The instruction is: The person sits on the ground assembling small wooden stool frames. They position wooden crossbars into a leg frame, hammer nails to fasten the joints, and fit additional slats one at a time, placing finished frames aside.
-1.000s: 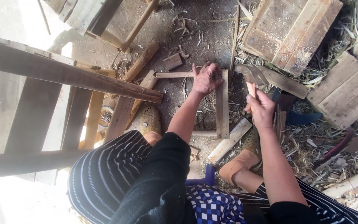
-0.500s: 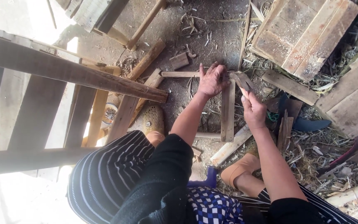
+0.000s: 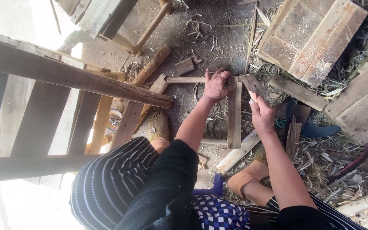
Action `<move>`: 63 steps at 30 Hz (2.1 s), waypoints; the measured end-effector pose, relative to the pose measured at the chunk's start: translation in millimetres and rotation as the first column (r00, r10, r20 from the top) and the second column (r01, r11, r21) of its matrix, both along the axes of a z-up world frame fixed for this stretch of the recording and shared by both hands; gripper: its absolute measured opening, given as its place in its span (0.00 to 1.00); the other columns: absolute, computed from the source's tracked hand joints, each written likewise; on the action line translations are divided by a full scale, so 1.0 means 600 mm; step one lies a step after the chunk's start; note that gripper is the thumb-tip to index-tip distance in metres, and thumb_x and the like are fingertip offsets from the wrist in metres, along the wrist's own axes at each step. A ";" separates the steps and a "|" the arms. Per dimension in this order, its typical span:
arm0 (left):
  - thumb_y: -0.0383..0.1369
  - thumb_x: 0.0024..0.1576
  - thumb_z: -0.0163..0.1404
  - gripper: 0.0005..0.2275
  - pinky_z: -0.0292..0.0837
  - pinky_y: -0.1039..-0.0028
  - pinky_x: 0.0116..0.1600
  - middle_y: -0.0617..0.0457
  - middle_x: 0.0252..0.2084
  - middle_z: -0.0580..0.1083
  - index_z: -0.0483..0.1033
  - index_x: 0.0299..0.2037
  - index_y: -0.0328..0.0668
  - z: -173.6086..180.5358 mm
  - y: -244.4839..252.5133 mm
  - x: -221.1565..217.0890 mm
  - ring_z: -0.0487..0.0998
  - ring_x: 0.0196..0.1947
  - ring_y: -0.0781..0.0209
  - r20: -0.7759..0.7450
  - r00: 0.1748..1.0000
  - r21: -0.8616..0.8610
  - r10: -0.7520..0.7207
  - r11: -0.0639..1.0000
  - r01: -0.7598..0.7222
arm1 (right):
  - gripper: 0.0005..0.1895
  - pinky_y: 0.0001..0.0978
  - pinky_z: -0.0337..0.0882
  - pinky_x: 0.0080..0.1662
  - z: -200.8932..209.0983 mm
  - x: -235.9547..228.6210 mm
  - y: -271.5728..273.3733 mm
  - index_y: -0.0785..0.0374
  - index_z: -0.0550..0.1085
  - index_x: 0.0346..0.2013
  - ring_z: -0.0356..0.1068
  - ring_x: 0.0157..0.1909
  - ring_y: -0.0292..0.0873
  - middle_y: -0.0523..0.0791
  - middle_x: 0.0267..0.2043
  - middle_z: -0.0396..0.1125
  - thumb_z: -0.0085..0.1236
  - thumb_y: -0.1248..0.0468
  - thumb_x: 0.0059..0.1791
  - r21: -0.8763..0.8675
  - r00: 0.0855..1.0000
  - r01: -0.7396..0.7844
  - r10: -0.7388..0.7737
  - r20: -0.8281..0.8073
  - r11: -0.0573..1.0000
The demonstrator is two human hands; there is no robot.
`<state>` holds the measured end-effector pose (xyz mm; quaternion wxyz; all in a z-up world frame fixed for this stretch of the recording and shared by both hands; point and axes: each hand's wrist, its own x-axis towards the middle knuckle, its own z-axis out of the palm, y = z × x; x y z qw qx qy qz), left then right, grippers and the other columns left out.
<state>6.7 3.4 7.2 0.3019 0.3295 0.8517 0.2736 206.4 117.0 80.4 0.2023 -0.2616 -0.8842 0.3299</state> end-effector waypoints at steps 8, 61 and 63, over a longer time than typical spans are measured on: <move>0.50 0.52 0.61 0.23 0.24 0.41 0.78 0.56 0.61 0.75 0.69 0.55 0.59 0.006 0.001 0.000 0.60 0.74 0.58 0.027 0.999 0.025 0.020 0.999 -0.020 | 0.09 0.41 0.72 0.33 0.056 -0.002 -0.006 0.67 0.79 0.44 0.72 0.24 0.51 0.50 0.19 0.68 0.58 0.64 0.59 -0.174 0.994 0.010 -0.029 -0.103 0.985; 0.67 0.50 0.50 0.28 0.32 0.37 0.76 0.72 0.61 0.75 0.69 0.62 0.85 0.006 -0.027 -0.041 0.53 0.76 0.57 -0.047 0.987 -0.250 -0.151 0.959 0.134 | 0.10 0.44 0.72 0.36 -0.009 0.007 0.021 0.60 0.78 0.36 0.74 0.33 0.59 0.49 0.28 0.71 0.63 0.59 0.57 0.047 0.986 -0.158 0.160 -0.046 0.986; 0.68 0.50 0.50 0.29 0.32 0.37 0.76 0.72 0.61 0.75 0.69 0.62 0.85 0.017 -0.027 -0.047 0.53 0.76 0.58 -0.057 0.987 -0.241 -0.147 0.962 0.130 | 0.09 0.39 0.72 0.34 -0.028 0.007 0.025 0.56 0.78 0.34 0.73 0.26 0.52 0.44 0.25 0.69 0.66 0.58 0.54 0.241 0.983 -0.174 0.184 -0.019 0.955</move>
